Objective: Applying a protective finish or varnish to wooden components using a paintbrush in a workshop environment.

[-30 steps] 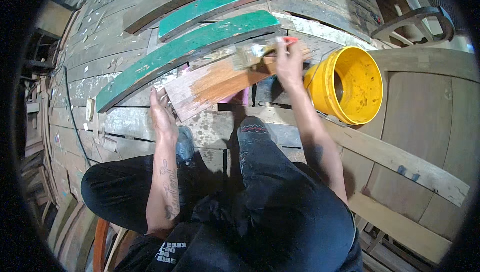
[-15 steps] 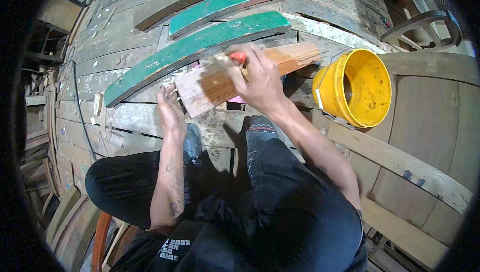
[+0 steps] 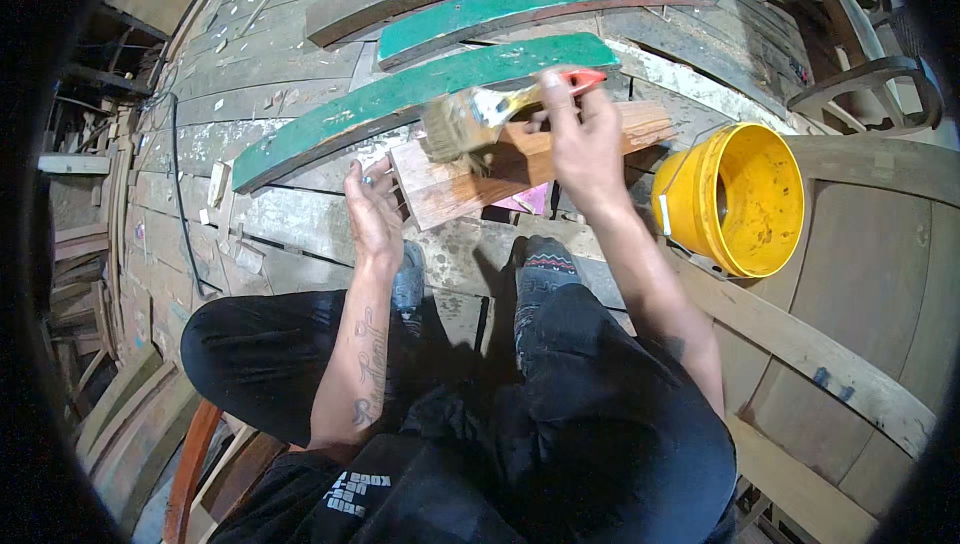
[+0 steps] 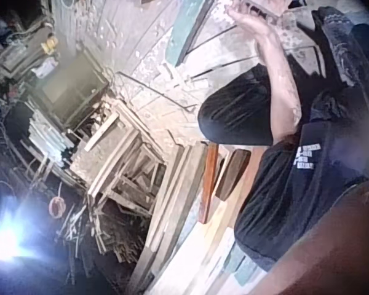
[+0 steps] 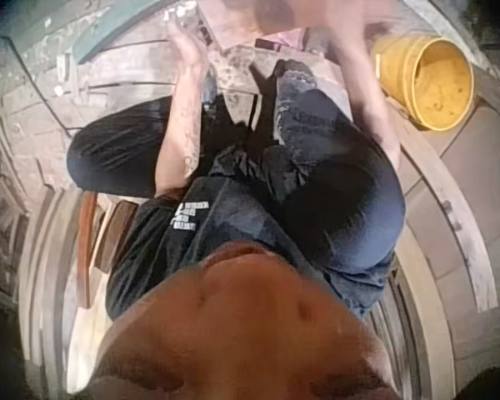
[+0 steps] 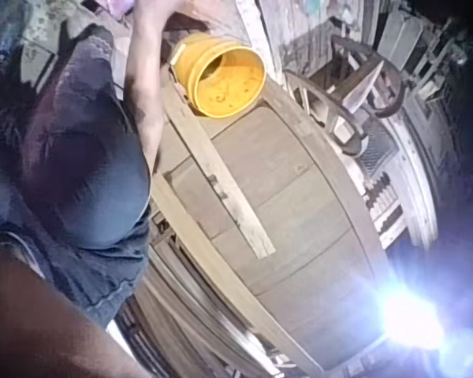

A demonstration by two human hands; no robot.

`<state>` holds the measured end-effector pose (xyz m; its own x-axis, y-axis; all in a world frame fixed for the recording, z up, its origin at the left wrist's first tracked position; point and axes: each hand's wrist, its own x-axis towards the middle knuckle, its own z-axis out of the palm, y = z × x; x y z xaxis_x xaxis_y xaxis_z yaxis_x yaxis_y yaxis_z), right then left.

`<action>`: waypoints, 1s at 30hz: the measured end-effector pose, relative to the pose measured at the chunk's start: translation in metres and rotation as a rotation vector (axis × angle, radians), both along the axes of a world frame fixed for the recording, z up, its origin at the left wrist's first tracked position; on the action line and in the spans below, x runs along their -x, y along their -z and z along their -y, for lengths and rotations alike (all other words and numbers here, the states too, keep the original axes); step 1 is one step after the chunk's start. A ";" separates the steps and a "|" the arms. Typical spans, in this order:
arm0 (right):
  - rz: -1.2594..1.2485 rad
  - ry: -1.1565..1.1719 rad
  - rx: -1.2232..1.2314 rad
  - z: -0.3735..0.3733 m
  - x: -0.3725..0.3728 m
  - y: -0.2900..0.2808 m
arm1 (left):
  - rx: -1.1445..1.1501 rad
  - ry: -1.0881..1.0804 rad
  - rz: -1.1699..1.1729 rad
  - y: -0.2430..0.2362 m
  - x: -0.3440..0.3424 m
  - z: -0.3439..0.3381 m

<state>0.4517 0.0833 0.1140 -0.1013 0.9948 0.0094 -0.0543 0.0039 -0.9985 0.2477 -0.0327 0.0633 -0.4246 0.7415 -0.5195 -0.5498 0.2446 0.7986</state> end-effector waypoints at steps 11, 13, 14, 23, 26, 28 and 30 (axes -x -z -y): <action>0.016 -0.054 -0.081 0.011 0.017 -0.012 | -0.026 -0.002 -0.051 -0.003 -0.004 0.000; 0.018 -0.022 -0.097 0.012 0.016 -0.009 | -0.036 -0.008 -0.088 -0.003 -0.007 -0.001; 0.019 0.010 -0.112 0.013 0.019 -0.010 | -0.046 -0.016 -0.127 -0.004 -0.006 -0.001; 0.334 -0.469 -0.549 0.036 -0.004 -0.040 | -0.084 -0.039 -0.059 0.010 0.002 0.002; 0.404 -0.698 -0.588 0.036 -0.015 -0.050 | -0.079 -0.035 0.103 0.008 0.004 0.002; 0.398 -0.663 -0.730 0.033 -0.017 -0.051 | -0.045 -0.101 0.048 0.015 0.003 0.000; 0.400 -0.591 -0.630 0.037 -0.008 -0.052 | -0.041 0.025 0.023 0.004 0.004 -0.001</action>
<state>0.4595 0.0461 0.1655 -0.6984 0.6054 0.3817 0.1256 0.6288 -0.7674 0.2438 -0.0317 0.0591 -0.3940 0.7728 -0.4976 -0.5618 0.2259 0.7958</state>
